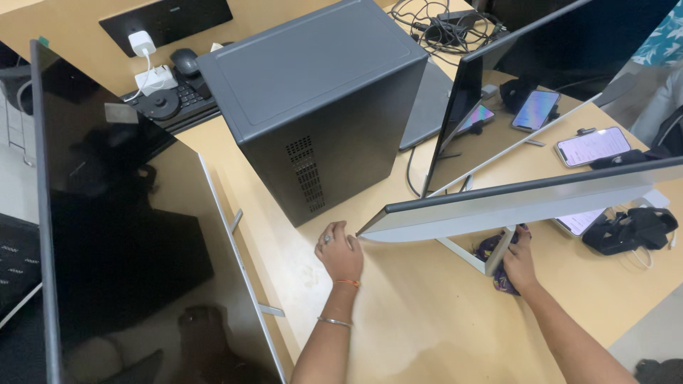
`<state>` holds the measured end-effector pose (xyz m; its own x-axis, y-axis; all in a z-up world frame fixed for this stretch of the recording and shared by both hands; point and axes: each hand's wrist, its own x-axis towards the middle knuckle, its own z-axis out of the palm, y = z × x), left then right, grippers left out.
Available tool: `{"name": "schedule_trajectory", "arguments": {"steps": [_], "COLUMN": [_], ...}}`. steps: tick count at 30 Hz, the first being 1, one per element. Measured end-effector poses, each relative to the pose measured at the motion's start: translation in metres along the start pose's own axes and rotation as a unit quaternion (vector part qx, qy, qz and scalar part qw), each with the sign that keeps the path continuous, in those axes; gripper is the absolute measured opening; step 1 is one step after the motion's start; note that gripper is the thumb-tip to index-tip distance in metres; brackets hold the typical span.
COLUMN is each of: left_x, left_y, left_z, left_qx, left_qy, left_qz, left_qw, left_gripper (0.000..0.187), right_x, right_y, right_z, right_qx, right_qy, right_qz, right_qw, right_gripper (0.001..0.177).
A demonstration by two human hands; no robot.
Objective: The person wipes several computer monitors and the desk surface by hand with a cloth, moving the monitors to reach all sides.
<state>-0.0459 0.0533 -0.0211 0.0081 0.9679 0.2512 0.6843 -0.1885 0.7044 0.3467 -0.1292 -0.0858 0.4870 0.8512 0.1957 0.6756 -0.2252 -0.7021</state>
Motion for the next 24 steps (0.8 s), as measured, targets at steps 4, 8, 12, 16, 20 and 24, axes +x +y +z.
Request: {"name": "schedule_trajectory", "arguments": {"steps": [4, 8, 12, 16, 20, 24], "left_x": [0.019, 0.045, 0.063, 0.065, 0.049, 0.032], "left_y": [-0.024, -0.019, 0.025, 0.091, 0.139, 0.16], "left_z": [0.005, 0.008, -0.04, -0.138, -0.208, -0.233], "left_qx": [-0.222, -0.492, -0.589, -0.606, -0.555, -0.568], "left_qy": [0.022, 0.014, -0.078, -0.245, -0.363, -0.428], "left_qz": [-0.143, -0.149, -0.01, 0.135, 0.248, 0.229], "left_qw": [0.964, 0.858, 0.804, 0.744, 0.706, 0.665], "left_gripper": [0.019, 0.021, 0.032, 0.062, 0.102, 0.092], "right_x": [0.0, -0.007, -0.015, -0.034, -0.049, -0.067], "right_y": [-0.001, -0.003, -0.003, -0.003, -0.005, -0.025], "right_z": [0.0, 0.0, 0.0, 0.002, 0.005, 0.011], "right_qx": [0.049, 0.053, 0.048, 0.136, 0.097, 0.002], "right_qy": [-0.016, -0.024, -0.02, -0.058, -0.041, 0.082], "right_qz": [0.02, 0.02, -0.007, 0.063, 0.052, -0.023], "right_qw": [0.998, 0.998, 0.999, 0.987, 0.993, 0.996], "right_gripper": [0.033, 0.032, 0.03, 0.028, 0.031, 0.026]}}
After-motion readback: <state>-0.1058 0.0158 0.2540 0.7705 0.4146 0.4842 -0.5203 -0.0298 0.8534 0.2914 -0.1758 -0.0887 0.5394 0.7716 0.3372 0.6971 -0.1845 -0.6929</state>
